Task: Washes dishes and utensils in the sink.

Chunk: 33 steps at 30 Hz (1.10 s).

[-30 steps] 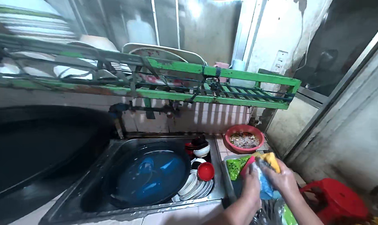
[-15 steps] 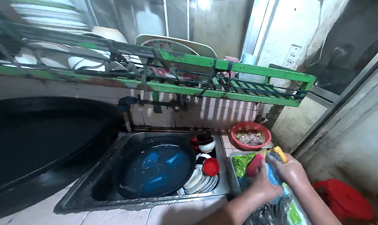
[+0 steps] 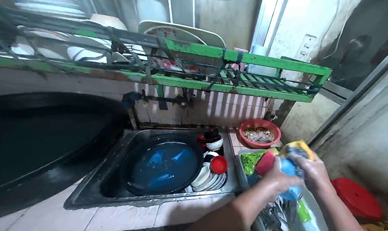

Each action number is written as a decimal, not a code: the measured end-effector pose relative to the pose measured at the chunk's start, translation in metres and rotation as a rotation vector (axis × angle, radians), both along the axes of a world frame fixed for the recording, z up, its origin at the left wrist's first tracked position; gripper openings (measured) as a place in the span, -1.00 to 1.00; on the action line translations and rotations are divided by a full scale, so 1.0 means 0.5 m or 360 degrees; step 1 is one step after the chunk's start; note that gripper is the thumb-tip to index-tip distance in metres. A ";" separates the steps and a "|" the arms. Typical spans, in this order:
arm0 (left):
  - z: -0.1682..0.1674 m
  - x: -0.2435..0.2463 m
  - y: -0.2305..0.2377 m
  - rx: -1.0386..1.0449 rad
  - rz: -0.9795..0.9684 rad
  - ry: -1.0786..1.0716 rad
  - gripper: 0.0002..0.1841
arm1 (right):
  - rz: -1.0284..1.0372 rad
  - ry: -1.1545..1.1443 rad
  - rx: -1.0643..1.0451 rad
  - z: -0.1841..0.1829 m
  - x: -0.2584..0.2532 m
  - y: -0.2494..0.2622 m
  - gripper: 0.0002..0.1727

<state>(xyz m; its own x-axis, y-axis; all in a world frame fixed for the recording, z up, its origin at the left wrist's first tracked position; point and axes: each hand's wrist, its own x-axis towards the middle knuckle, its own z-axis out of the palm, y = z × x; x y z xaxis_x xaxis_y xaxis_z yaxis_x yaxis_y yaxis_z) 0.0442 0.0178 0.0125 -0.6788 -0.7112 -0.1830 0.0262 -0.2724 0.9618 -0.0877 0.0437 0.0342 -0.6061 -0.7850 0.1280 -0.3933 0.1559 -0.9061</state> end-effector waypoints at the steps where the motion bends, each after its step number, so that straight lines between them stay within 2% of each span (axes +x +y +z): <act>1: 0.003 0.008 -0.003 0.0264 -0.0017 0.0223 -0.07 | -0.0019 -0.0228 -0.0196 -0.015 -0.006 0.004 -0.49; 2: 0.001 0.010 -0.007 0.0414 -0.0052 0.0352 -0.18 | -0.0044 -0.0318 -0.0275 -0.021 -0.006 0.008 -0.49; 3: -0.003 0.010 -0.009 0.0407 -0.0100 0.0344 -0.20 | -0.0092 -0.0219 -0.0205 -0.015 -0.002 0.011 -0.47; 4: -0.007 0.009 -0.008 0.0224 -0.0138 0.0178 -0.17 | -0.0119 -0.0009 -0.0044 -0.004 0.005 0.012 -0.46; 6: -0.006 -0.004 -0.004 -0.0338 -0.0152 -0.0373 0.14 | -0.0039 0.0487 0.0264 0.011 0.019 0.005 -0.48; 7: -0.006 -0.012 0.001 -0.0455 -0.0127 -0.0503 0.23 | -0.0010 0.0572 0.0288 0.012 0.024 0.006 -0.49; 9: -0.002 -0.008 -0.001 -0.0324 -0.0100 -0.0282 0.20 | -0.0053 0.0251 0.0074 0.003 0.012 0.009 -0.46; 10: 0.001 0.003 -0.005 -0.0131 -0.0108 -0.0073 0.09 | -0.0085 0.0004 -0.0113 -0.011 0.002 0.011 -0.44; 12: -0.005 0.021 -0.021 0.0160 -0.0135 0.0252 -0.26 | -0.0126 -0.0329 -0.0362 -0.035 -0.006 0.015 -0.44; 14: -0.024 0.029 -0.043 0.0202 -0.0087 0.0288 -0.44 | -0.0244 -0.0330 -0.0278 -0.025 0.005 0.017 -0.37; 16: -0.037 0.036 -0.062 0.0152 0.0229 0.0161 -0.57 | -0.0253 -0.0350 -0.0198 -0.009 0.018 0.015 -0.38; 18: -0.050 0.040 -0.081 0.0166 0.0464 0.0138 -0.59 | -0.0085 -0.0495 -0.0199 0.000 0.015 0.015 -0.48; 21: -0.076 0.048 -0.099 0.0210 0.0537 0.0226 -0.57 | 0.0198 -0.0763 -0.0143 0.017 -0.018 0.013 -0.61; 23: -0.088 0.051 -0.104 0.0279 0.0541 0.0298 -0.55 | 0.0296 -0.0788 0.0005 0.037 -0.035 0.020 -0.48; 25: -0.093 0.050 -0.109 0.0359 0.0554 0.0365 -0.54 | 0.0239 -0.0623 0.0051 0.048 -0.027 0.023 -0.55; 26: -0.090 0.051 -0.111 0.0391 0.0546 0.0381 -0.54 | 0.0194 -0.0364 0.0108 0.045 -0.019 0.023 -0.62; 28: -0.081 0.053 -0.119 0.0340 0.0473 0.0289 -0.53 | 0.0255 0.0498 0.0345 0.026 0.006 0.032 -0.63; 30: -0.065 0.052 -0.136 0.0142 0.0356 -0.0006 -0.54 | 0.0495 0.1292 0.0255 -0.013 0.027 0.046 -0.75; 31: -0.047 0.052 -0.144 0.0031 0.0248 -0.0205 -0.52 | 0.0596 0.1431 0.0197 -0.025 0.033 0.051 -0.82; 32: -0.025 0.050 -0.151 -0.0072 0.0125 -0.0387 -0.48 | 0.0632 0.1365 0.0179 -0.031 0.036 0.054 -0.84; 33: -0.003 0.044 -0.158 -0.0167 0.0051 -0.0490 -0.44 | 0.0617 0.1092 0.0209 -0.030 0.035 0.055 -0.81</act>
